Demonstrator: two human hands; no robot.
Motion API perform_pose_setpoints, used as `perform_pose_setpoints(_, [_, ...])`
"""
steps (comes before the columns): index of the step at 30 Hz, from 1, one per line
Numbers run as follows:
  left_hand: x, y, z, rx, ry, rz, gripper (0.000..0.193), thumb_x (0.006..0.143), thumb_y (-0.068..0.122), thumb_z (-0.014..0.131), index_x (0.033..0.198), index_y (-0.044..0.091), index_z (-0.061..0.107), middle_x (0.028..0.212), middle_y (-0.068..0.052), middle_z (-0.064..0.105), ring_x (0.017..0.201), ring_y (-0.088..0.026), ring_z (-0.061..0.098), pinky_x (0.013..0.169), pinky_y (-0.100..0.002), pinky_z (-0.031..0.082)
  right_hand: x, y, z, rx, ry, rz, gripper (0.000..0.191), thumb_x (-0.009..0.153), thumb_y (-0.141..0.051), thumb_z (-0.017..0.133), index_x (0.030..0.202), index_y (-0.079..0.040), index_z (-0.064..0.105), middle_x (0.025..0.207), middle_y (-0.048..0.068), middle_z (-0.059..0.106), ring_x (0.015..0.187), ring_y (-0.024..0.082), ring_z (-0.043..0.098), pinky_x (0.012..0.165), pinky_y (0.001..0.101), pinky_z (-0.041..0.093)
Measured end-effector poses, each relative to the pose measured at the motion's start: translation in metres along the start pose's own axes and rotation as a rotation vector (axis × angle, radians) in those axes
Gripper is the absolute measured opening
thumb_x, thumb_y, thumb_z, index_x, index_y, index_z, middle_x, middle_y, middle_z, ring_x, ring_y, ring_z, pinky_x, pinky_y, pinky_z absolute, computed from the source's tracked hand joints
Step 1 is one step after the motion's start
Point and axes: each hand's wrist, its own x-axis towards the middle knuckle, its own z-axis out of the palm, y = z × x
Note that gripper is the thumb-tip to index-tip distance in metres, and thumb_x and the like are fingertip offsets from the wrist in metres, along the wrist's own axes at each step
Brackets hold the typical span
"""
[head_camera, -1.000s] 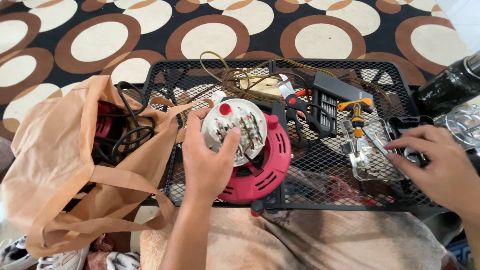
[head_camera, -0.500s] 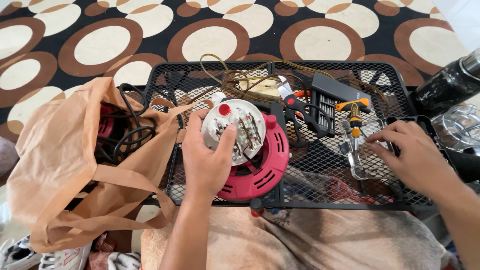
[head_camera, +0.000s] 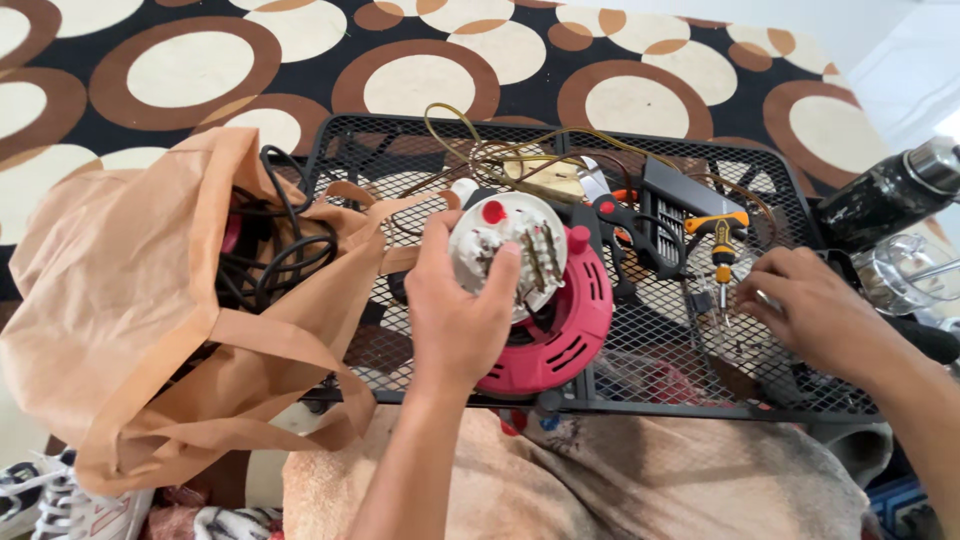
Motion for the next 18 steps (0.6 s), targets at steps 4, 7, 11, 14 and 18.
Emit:
perform_pose_setpoints(4, [0.001, 0.004, 0.008, -0.012, -0.023, -0.06, 0.029, 0.089, 0.015, 0.072, 0.11, 0.0, 0.059, 0.091, -0.01, 0.078, 0.08, -0.013, 0.076, 0.072, -0.029, 0.061, 0.003, 0.009, 0.002, -0.043, -0.064, -0.014, 0.021, 0.086, -0.019, 0.074, 0.103, -0.01, 0.067, 0.104, 0.005, 0.058, 0.105, 0.026, 0.056, 0.094, 0.0365, 0.048])
perform_pose_setpoints(7, [0.001, 0.006, 0.011, 0.038, -0.038, -0.058, 0.029, 0.089, 0.016, 0.072, 0.108, 0.0, 0.059, 0.089, -0.011, 0.076, 0.075, -0.016, 0.076, 0.069, -0.031, 0.06, 0.002, 0.019, 0.006, 0.037, -0.026, -0.047, 0.016, 0.086, -0.014, 0.069, 0.1, -0.007, 0.064, 0.106, 0.007, 0.057, 0.106, 0.027, 0.054, 0.094, 0.0383, 0.045])
perform_pose_setpoints(11, [0.001, 0.006, 0.012, 0.038, -0.02, 0.081, 0.028, 0.091, 0.015, 0.073, 0.109, -0.001, 0.059, 0.091, -0.011, 0.076, 0.08, -0.016, 0.076, 0.072, -0.031, 0.06, -0.003, 0.032, 0.017, 0.151, 0.109, -0.13, 0.01, 0.085, -0.008, 0.064, 0.095, -0.006, 0.061, 0.114, 0.008, 0.057, 0.11, 0.03, 0.052, 0.097, 0.0399, 0.043])
perform_pose_setpoints(14, [0.001, 0.007, 0.012, -0.011, -0.031, 0.001, 0.028, 0.09, 0.016, 0.072, 0.109, -0.001, 0.059, 0.088, -0.01, 0.076, 0.075, -0.015, 0.076, 0.069, -0.031, 0.06, -0.007, 0.04, 0.028, 0.312, 0.173, -0.14, 0.005, 0.091, -0.007, 0.059, 0.096, -0.007, 0.059, 0.119, 0.009, 0.057, 0.113, 0.024, 0.054, 0.097, 0.0359, 0.043])
perform_pose_setpoints(18, [0.003, 0.006, 0.01, -0.001, -0.054, -0.118, 0.029, 0.088, 0.017, 0.07, 0.109, 0.0, 0.059, 0.085, -0.01, 0.077, 0.07, -0.016, 0.076, 0.065, -0.03, 0.06, -0.008, 0.046, 0.042, 0.728, 0.169, 0.137, 0.001, 0.102, -0.006, 0.054, 0.101, -0.006, 0.056, 0.13, 0.006, 0.055, 0.093, 0.014, 0.052, 0.081, 0.0281, 0.045])
